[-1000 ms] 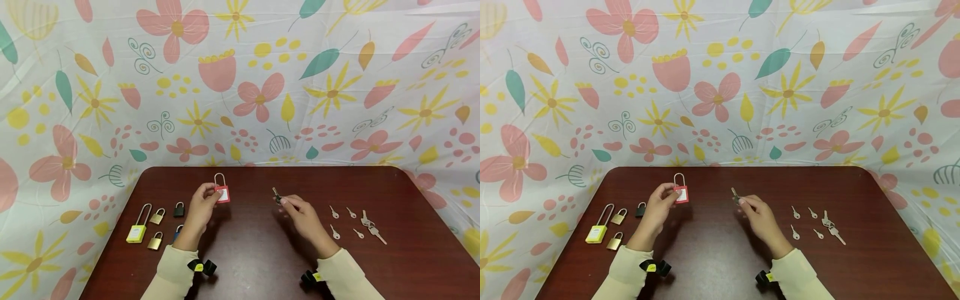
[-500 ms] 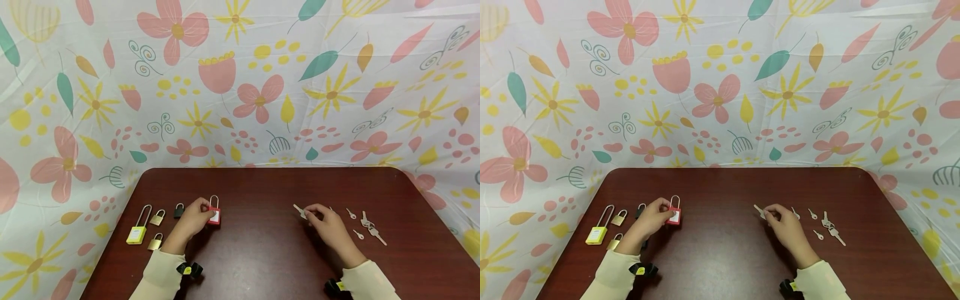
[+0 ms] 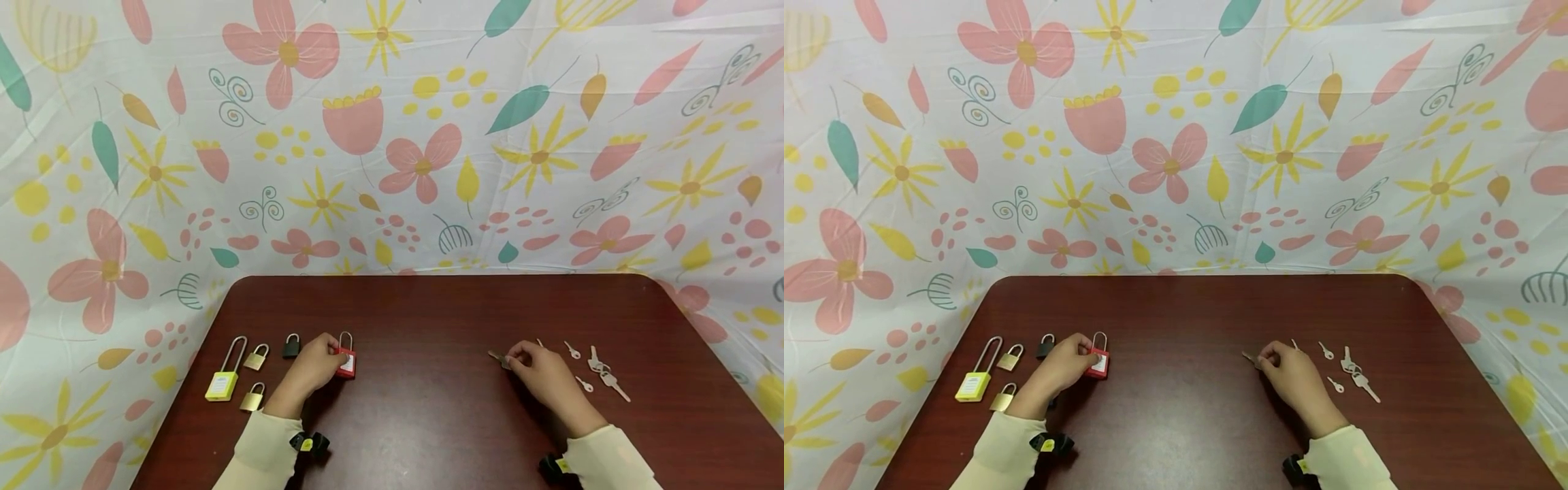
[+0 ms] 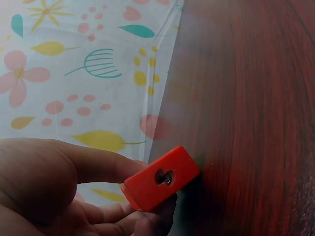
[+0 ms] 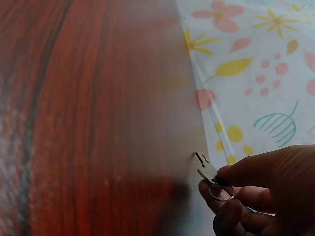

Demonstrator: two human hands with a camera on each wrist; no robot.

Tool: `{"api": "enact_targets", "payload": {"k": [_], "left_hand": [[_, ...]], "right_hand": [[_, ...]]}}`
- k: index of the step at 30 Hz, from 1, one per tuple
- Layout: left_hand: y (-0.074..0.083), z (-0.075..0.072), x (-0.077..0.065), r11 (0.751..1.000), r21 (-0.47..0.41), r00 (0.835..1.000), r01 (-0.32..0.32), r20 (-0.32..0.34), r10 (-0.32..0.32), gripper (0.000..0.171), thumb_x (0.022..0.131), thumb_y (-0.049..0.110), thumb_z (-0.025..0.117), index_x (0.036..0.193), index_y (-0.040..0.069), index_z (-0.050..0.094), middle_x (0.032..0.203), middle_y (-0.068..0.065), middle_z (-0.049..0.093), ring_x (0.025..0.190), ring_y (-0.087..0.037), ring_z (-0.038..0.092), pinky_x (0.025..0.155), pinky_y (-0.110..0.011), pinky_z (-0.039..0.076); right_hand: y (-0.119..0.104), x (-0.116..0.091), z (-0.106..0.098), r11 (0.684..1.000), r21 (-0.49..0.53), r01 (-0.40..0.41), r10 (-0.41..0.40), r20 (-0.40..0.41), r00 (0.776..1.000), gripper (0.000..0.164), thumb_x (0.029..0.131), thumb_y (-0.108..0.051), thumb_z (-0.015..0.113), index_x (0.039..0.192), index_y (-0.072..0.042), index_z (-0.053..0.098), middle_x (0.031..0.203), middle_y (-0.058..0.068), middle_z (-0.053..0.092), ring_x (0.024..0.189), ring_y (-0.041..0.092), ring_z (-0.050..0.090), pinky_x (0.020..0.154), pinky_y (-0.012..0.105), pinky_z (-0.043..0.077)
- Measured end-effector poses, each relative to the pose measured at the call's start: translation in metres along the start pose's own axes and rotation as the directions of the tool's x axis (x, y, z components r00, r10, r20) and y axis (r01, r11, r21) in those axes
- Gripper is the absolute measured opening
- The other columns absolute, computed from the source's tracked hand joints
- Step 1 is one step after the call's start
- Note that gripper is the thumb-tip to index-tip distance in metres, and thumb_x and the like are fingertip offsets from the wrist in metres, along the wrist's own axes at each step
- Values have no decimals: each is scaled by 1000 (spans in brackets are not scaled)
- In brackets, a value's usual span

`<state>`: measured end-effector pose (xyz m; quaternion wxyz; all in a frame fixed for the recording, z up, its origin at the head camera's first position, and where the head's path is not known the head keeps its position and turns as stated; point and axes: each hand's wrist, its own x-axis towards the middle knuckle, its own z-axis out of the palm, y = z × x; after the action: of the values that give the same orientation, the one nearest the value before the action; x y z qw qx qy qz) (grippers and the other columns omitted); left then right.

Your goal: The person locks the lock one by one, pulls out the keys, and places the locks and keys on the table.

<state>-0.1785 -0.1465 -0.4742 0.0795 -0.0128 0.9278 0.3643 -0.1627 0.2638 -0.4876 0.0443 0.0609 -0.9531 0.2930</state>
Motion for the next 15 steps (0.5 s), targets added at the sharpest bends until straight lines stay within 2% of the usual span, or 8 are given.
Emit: {"api": "enact_targets", "payload": {"k": [5,8,12,15], "left_hand": [[1,-1,0,999,34,1000,1,5,-1,16,85,17,66,91,7,55,79,-1,54,68,-16,50,61,-32,42],[0,-3,0,999,45,1000,7,6,-8,18,85,19,67,94,7,57,82,-2,56,70,-16,52,63,-34,44],[-2,-5,0,999,51,1000,17,-1,-17,20,84,19,68,97,6,60,85,-3,58,73,-16,53,66,-36,45],[-3,-5,-1,998,65,1000,9,-11,-8,20,84,19,68,96,5,61,84,-3,57,74,-17,52,67,-36,45]], "right_hand": [[2,1,2,999,-36,28,-28,-13,1000,5,87,-15,67,85,-14,63,70,-4,56,61,15,50,58,37,41],[4,2,2,997,-57,49,-51,-30,998,4,86,-13,67,84,-12,64,69,-4,56,80,29,59,66,43,45],[6,4,2,996,-71,59,-61,-29,998,6,83,-13,69,82,-12,63,70,-3,56,110,45,48,77,52,43],[7,4,3,996,-71,55,-57,-19,998,8,82,-13,70,81,-13,62,72,-2,54,109,43,49,76,51,44]]}}
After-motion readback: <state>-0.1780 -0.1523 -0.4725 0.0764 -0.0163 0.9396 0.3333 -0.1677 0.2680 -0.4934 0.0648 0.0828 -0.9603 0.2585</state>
